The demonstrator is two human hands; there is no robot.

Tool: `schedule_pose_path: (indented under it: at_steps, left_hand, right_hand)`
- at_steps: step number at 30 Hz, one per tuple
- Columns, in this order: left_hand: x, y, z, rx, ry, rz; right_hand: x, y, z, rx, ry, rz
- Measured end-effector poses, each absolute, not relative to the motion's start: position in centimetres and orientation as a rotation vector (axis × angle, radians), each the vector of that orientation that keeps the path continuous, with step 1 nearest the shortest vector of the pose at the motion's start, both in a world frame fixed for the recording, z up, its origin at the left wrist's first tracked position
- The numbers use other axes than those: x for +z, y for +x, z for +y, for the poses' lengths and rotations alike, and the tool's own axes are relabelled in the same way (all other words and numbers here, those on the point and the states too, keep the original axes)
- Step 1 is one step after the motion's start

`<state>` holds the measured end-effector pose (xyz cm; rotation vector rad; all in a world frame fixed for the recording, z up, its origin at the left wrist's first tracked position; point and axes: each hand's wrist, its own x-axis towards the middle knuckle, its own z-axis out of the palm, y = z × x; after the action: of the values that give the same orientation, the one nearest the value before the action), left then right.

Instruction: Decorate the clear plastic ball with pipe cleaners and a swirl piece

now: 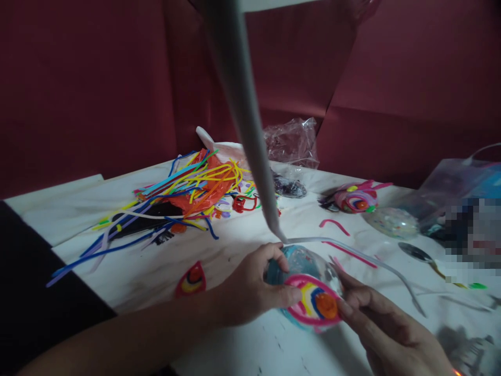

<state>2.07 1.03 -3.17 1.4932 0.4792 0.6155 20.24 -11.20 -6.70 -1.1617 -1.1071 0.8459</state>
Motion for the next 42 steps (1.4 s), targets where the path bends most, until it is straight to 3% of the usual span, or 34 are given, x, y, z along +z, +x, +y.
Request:
schedule_pose_path:
  at_steps: [18,26,34,42]
  left_hand:
    - [-3.5,2.4,1.2,0.614,1.353,0.466]
    - [-3.2,2.4,1.1,0.605,1.343,0.469]
    - [-3.7,2.3,2.1,0.573,1.338,0.428]
    - [-4.0,2.7,3.2,0.563,1.223,0.29]
  right_hand:
    - [-6.8,19.8,-10.9,0.714,-1.143,-1.197]
    - [-5.9,19.0,-10.9,0.829,-1.053,-1.003]
    - [-4.8,17.0,-10.5,0.676,-1.114,-0.901]
    - [-6.0,19.6,-10.6,0.892,-1.101,-0.952]
